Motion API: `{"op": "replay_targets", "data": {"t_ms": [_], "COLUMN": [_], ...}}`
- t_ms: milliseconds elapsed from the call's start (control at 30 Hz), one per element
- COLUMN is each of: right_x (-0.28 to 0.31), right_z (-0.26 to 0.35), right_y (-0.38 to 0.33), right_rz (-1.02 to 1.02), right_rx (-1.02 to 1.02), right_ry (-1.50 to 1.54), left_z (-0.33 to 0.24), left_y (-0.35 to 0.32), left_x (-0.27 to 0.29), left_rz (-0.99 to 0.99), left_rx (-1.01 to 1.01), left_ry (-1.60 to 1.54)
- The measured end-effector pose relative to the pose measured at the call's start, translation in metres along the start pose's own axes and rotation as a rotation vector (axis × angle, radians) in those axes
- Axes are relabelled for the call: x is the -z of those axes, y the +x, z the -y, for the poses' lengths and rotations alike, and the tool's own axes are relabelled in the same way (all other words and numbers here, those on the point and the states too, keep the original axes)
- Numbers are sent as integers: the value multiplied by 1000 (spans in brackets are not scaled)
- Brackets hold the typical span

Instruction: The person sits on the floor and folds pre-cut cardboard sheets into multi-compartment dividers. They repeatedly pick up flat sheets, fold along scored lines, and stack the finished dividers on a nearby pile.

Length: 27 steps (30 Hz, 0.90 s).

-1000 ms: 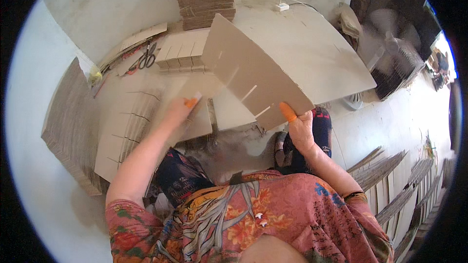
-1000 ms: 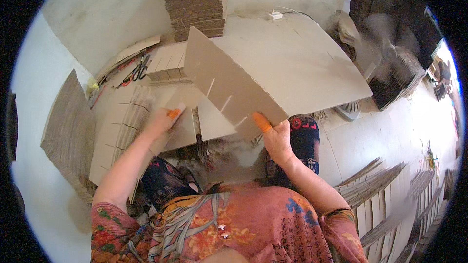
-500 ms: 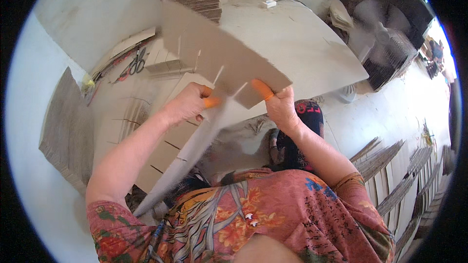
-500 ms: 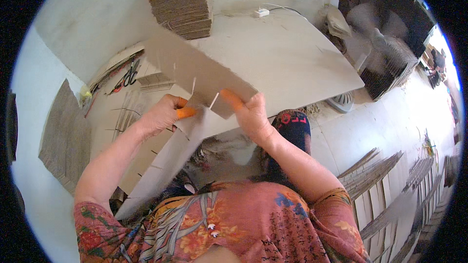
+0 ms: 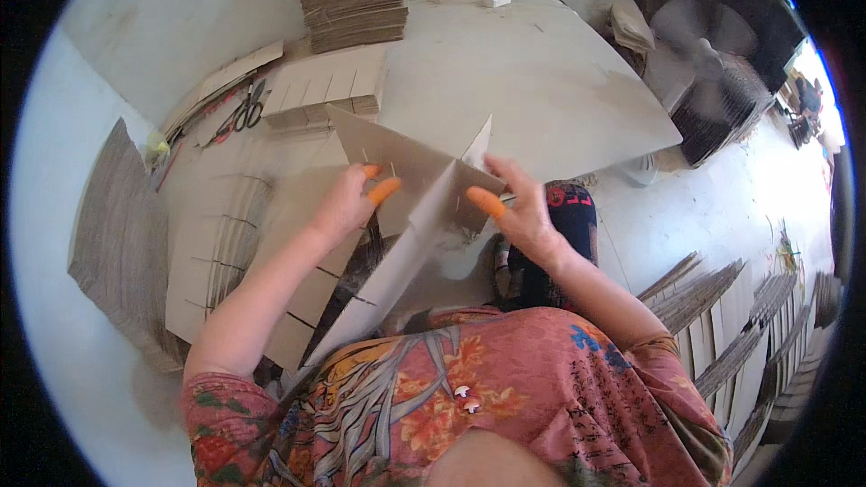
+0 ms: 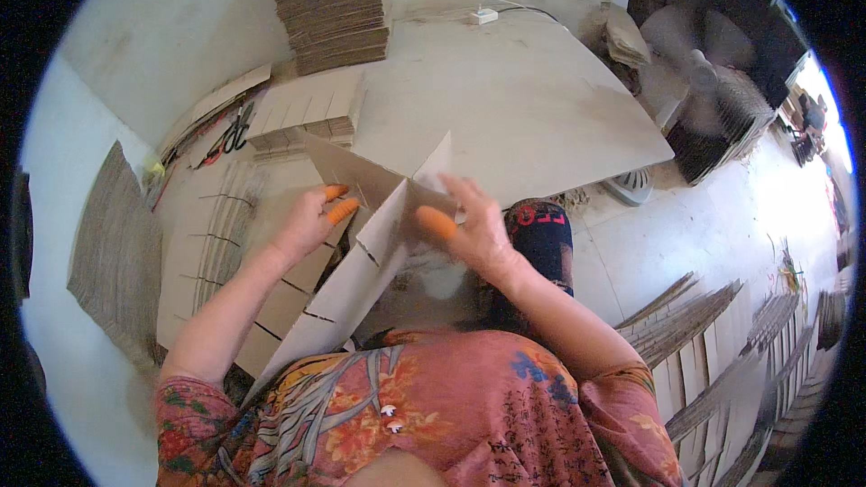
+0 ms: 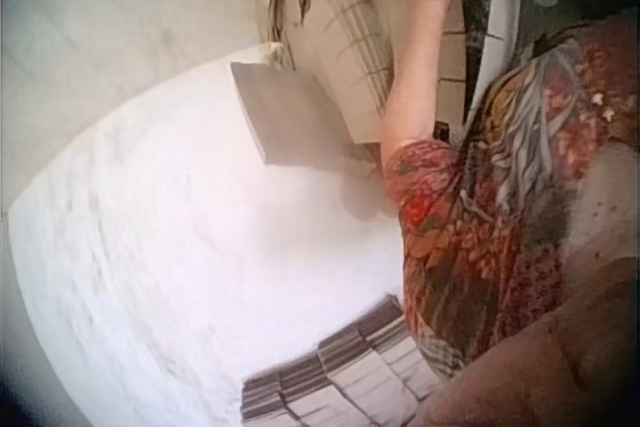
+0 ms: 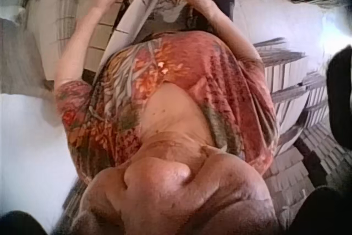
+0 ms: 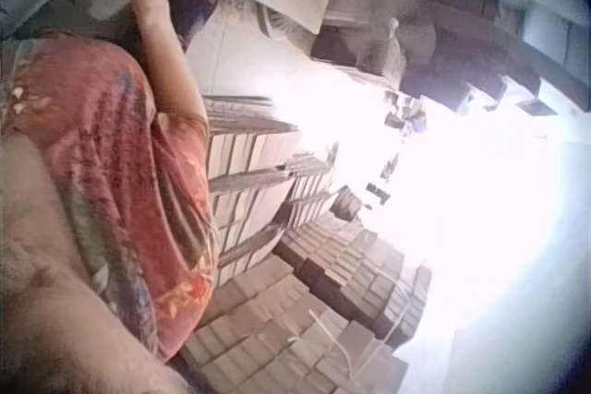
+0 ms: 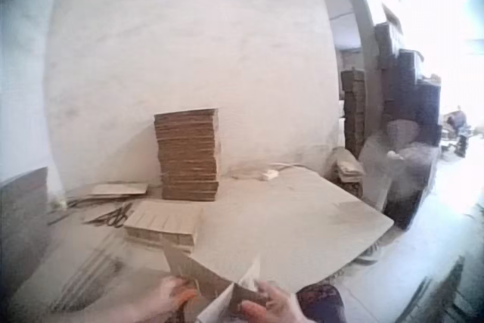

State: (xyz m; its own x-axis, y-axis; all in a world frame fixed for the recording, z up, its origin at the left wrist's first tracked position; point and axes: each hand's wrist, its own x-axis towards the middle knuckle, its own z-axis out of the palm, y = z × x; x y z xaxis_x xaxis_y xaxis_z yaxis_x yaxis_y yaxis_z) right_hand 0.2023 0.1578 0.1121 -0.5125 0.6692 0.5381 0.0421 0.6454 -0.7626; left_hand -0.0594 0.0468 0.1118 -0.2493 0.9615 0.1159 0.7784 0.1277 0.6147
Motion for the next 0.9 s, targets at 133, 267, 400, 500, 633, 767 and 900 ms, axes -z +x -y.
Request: {"op": "replay_targets", "data": {"t_ms": [133, 267, 400, 500, 633, 767, 900], "right_x": [15, 0, 1, 10, 19, 18, 8], "right_z": [32, 51, 34, 25, 29, 44, 51], "right_y": [38, 62, 59, 46, 31, 36, 44], "right_rz": [-51, 557, 486, 401, 251, 94, 123], "right_rx": [445, 55, 40, 5, 149, 365, 293], "right_ry": [-399, -561, -411, -320, -367, -264, -333], "left_z": [19, 29, 51, 64, 49, 17, -20], "left_y": [-17, -19, -23, -26, -10, 5, 4], "left_x": [-13, -17, -19, -3, 41, 71, 51], "left_rz": [53, 235, 287, 239, 101, 190, 201], "left_rx": [112, 263, 242, 271, 464, 506, 509], "left_ry": [609, 605, 697, 586, 84, -346, -473]}}
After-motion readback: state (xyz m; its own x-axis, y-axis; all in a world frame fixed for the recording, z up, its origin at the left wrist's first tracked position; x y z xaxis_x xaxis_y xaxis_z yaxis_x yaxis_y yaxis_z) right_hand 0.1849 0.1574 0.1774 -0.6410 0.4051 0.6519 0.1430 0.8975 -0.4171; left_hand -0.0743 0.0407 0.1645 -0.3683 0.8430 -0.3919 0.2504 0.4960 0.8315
